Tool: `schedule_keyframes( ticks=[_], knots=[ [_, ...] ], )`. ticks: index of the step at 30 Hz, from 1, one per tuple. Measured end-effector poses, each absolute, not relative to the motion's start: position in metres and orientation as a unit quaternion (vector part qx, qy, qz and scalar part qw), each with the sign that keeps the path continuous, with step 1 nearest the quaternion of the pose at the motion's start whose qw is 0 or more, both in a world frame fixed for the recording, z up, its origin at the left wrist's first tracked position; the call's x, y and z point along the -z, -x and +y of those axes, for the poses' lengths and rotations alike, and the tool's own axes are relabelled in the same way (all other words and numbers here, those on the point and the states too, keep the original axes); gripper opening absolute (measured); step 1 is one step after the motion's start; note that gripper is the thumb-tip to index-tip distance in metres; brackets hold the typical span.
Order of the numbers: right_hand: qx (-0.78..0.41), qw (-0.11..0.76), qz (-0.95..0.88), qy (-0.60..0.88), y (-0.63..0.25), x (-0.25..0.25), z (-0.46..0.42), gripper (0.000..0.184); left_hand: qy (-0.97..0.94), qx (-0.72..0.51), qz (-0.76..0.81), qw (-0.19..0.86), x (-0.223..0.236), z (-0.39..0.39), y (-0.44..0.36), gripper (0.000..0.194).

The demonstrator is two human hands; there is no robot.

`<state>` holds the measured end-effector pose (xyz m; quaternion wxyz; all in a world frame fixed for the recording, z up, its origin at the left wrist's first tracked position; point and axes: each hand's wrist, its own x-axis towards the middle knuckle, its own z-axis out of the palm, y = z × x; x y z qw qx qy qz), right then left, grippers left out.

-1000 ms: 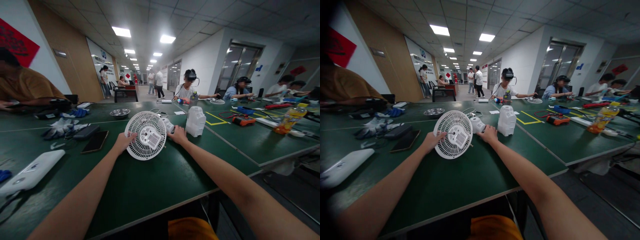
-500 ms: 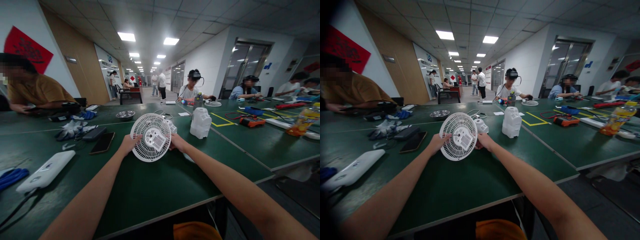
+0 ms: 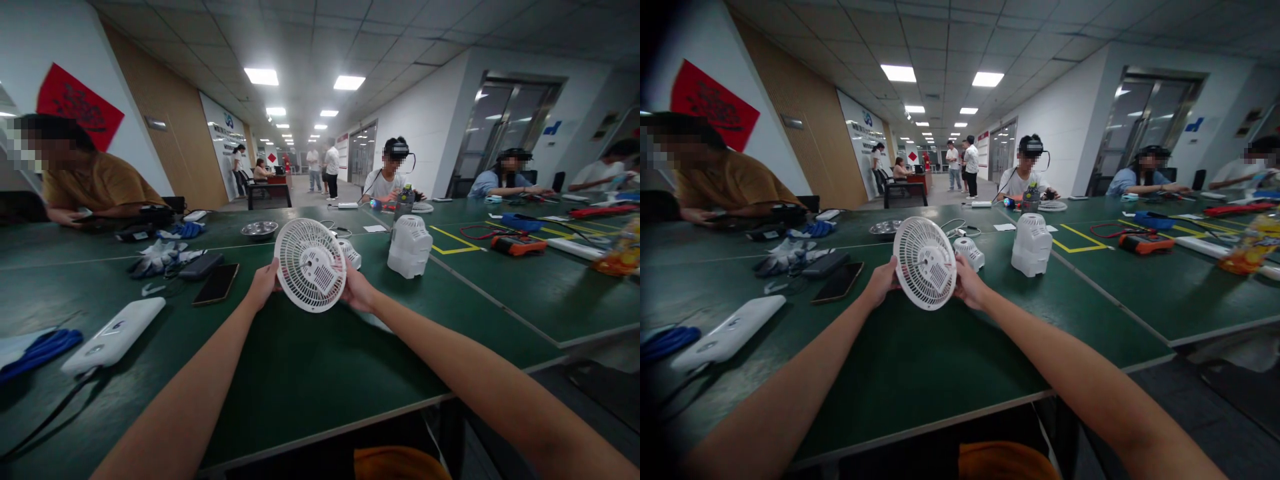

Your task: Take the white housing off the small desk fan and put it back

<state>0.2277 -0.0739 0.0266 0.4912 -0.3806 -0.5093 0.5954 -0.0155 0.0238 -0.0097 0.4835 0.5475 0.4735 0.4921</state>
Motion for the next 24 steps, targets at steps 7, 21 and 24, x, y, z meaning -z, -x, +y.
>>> schedule_keyframes(
  ticks=[7,21,24],
  knots=[
    [-0.218,0.487,-0.705,0.468,-0.257,-0.042,-0.078,0.044,-0.498,-0.485,0.419,0.584,0.007,0.025,0.026,0.081],
    [-0.097,0.459,-0.758,0.453,-0.28,-0.025,-0.057,0.045,-0.526,-0.442,0.516,0.512,0.008,0.022,0.016,0.051],
    [-0.014,0.476,-0.711,0.518,-0.293,-0.016,-0.038,0.05,-0.558,-0.431,0.527,0.474,0.01,0.024,0.016,0.056]
  ],
)
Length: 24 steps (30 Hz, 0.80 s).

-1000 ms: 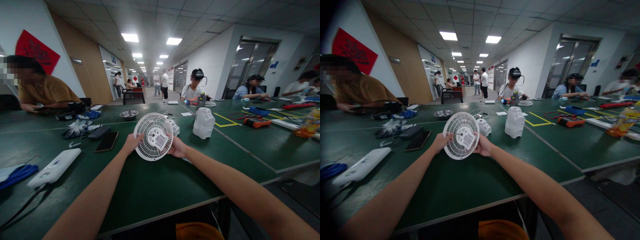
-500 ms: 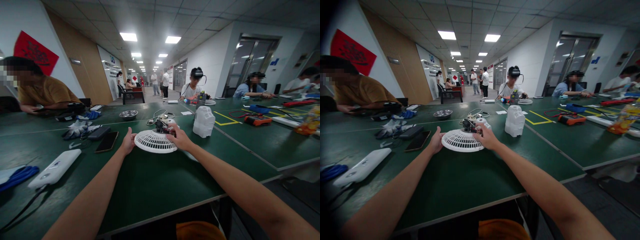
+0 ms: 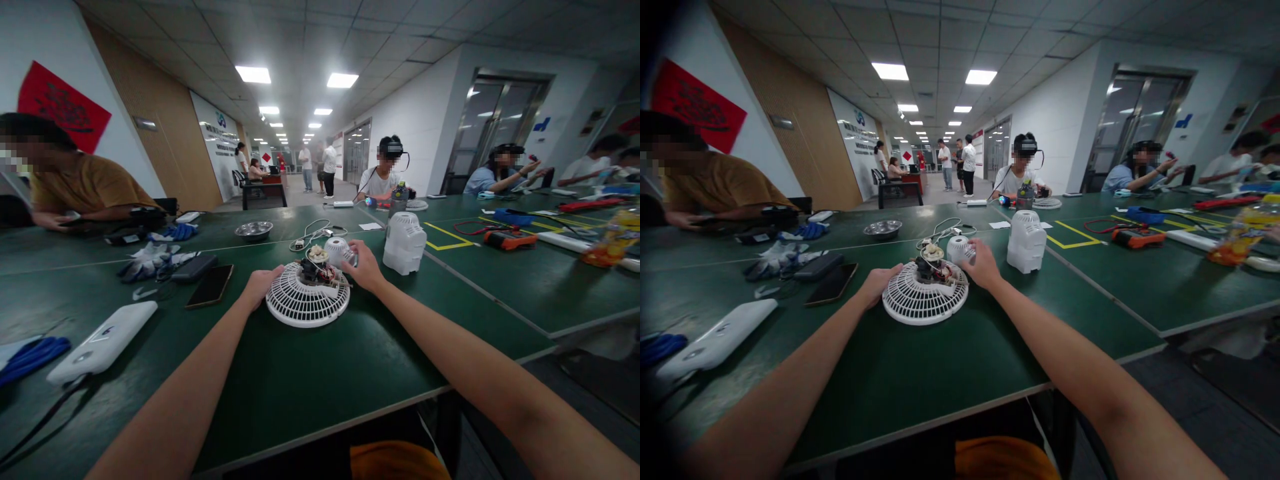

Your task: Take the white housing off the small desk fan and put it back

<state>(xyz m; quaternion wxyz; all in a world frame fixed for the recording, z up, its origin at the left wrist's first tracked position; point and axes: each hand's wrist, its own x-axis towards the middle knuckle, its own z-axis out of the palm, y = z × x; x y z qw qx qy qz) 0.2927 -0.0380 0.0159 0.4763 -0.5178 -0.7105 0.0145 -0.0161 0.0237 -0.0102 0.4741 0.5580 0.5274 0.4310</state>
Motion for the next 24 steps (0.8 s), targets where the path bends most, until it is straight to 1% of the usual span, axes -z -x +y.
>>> schedule_keyframes(
  ticks=[2,5,9,11,13,14,16,17,18,22,24],
  knots=[
    [0.011,0.461,-0.696,0.55,-0.299,-0.008,-0.028,0.06,-0.587,-0.416,0.531,0.449,0.01,0.024,0.018,0.058],
    [-0.009,0.431,-0.689,0.583,-0.303,0.001,-0.018,0.073,-0.628,-0.393,0.537,0.403,0.008,0.024,0.021,0.058],
    [-0.054,0.422,-0.678,0.599,-0.302,0.003,-0.014,0.077,-0.645,-0.384,0.542,0.378,0.007,0.024,0.022,0.055],
    [-0.087,0.447,-0.656,0.602,-0.302,0.0,-0.014,0.075,-0.645,-0.381,0.545,0.377,0.007,0.024,0.022,0.054],
    [-0.175,0.509,-0.588,0.604,-0.303,-0.004,-0.015,0.071,-0.652,-0.377,0.548,0.364,0.007,0.023,0.022,0.053],
    [-0.231,0.541,-0.544,0.599,-0.303,-0.006,-0.016,0.066,-0.659,-0.375,0.551,0.348,0.007,0.023,0.022,0.052],
    [-0.328,0.583,-0.469,0.577,-0.303,-0.011,-0.019,0.049,-0.675,-0.376,0.557,0.305,0.005,0.021,0.022,0.049],
    [-0.359,0.589,-0.451,0.567,-0.302,-0.013,-0.021,0.041,-0.683,-0.381,0.558,0.279,0.004,0.02,0.022,0.046],
    [-0.385,0.587,-0.445,0.557,-0.3,-0.014,-0.023,0.038,-0.691,-0.388,0.555,0.251,0.002,0.019,0.021,0.042],
    [-0.532,0.574,-0.42,0.46,-0.289,-0.021,-0.036,0.043,-0.72,-0.437,0.513,0.164,-0.008,0.012,0.018,0.032],
    [-0.567,0.581,-0.416,0.409,-0.281,-0.023,-0.041,0.04,-0.738,-0.453,0.478,0.146,-0.013,0.007,0.014,0.031]
  ],
)
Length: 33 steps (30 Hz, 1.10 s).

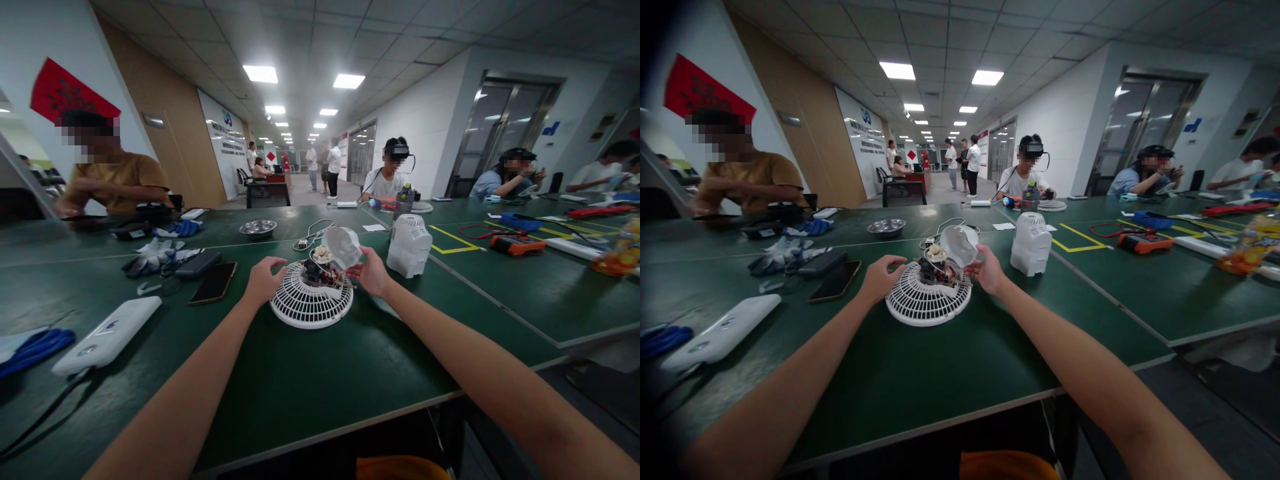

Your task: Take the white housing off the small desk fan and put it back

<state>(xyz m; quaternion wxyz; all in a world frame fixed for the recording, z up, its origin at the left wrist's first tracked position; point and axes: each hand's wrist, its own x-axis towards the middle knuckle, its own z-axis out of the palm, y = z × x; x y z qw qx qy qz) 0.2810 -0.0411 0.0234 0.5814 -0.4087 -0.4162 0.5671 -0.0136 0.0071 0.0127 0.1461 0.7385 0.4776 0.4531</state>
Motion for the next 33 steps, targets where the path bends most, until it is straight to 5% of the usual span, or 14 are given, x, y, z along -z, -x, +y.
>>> schedule_keyframes(
  ticks=[6,13,33],
  knots=[
    [-0.444,0.605,-0.543,0.376,-0.267,-0.029,-0.052,0.06,-0.815,-0.401,0.391,0.15,-0.021,-0.009,-0.005,0.039],
    [-0.254,0.499,-0.736,0.38,-0.269,-0.04,-0.072,0.076,-0.814,-0.424,0.356,0.179,-0.026,-0.015,-0.008,0.05],
    [-0.086,0.436,-0.813,0.376,-0.262,-0.048,-0.082,0.078,-0.858,-0.374,0.316,0.155,-0.027,-0.022,-0.005,0.056]
  ],
)
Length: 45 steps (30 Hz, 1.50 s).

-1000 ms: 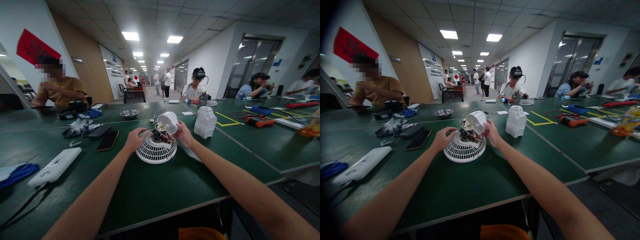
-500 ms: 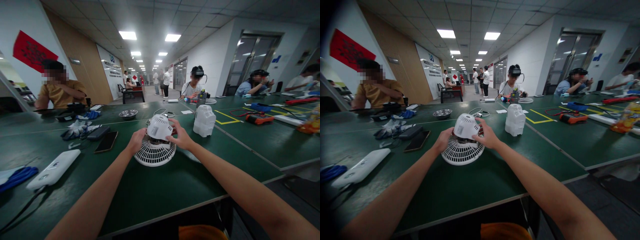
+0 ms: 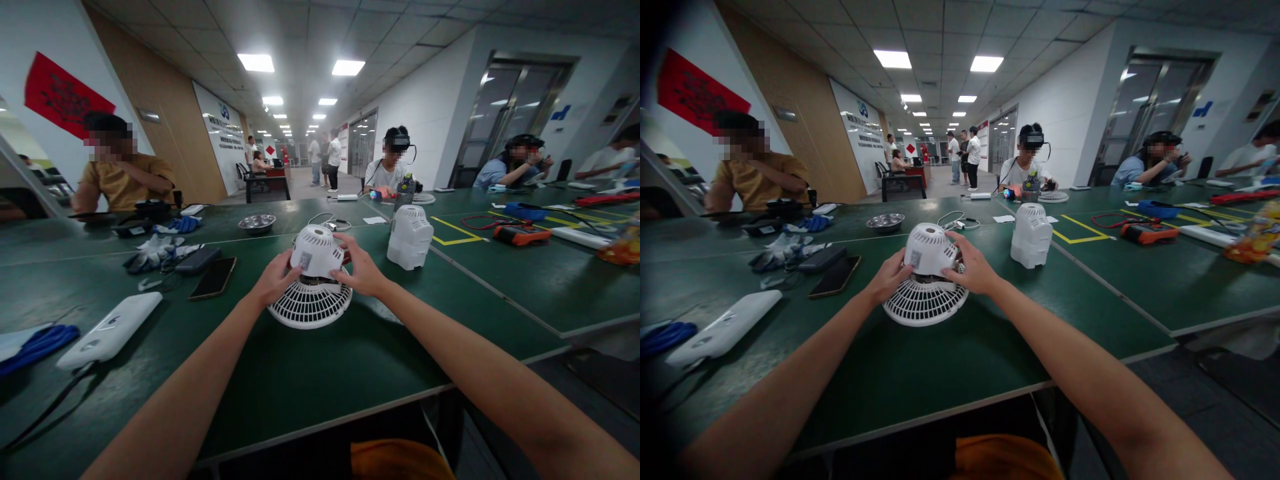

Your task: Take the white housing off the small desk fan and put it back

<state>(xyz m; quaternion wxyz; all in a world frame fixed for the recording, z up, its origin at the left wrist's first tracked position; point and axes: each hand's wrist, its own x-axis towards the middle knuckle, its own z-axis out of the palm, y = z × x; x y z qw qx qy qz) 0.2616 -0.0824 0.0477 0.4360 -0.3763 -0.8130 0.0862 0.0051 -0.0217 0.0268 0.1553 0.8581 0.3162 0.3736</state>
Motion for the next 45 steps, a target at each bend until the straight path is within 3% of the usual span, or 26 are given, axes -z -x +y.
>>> schedule_keyframes(
  ticks=[9,29,45],
  knots=[
    [-0.075,0.419,-0.827,0.368,-0.259,-0.046,-0.08,0.075,-0.867,-0.335,0.346,0.131,-0.031,-0.024,-0.006,0.061],
    [-0.118,0.403,-0.828,0.373,-0.266,-0.044,-0.077,0.076,-0.875,-0.286,0.384,0.075,-0.036,-0.026,-0.012,0.053],
    [-0.145,0.36,-0.824,0.412,-0.268,-0.053,-0.081,0.075,-0.88,-0.274,0.368,0.126,-0.042,-0.031,-0.009,0.058]
  ],
)
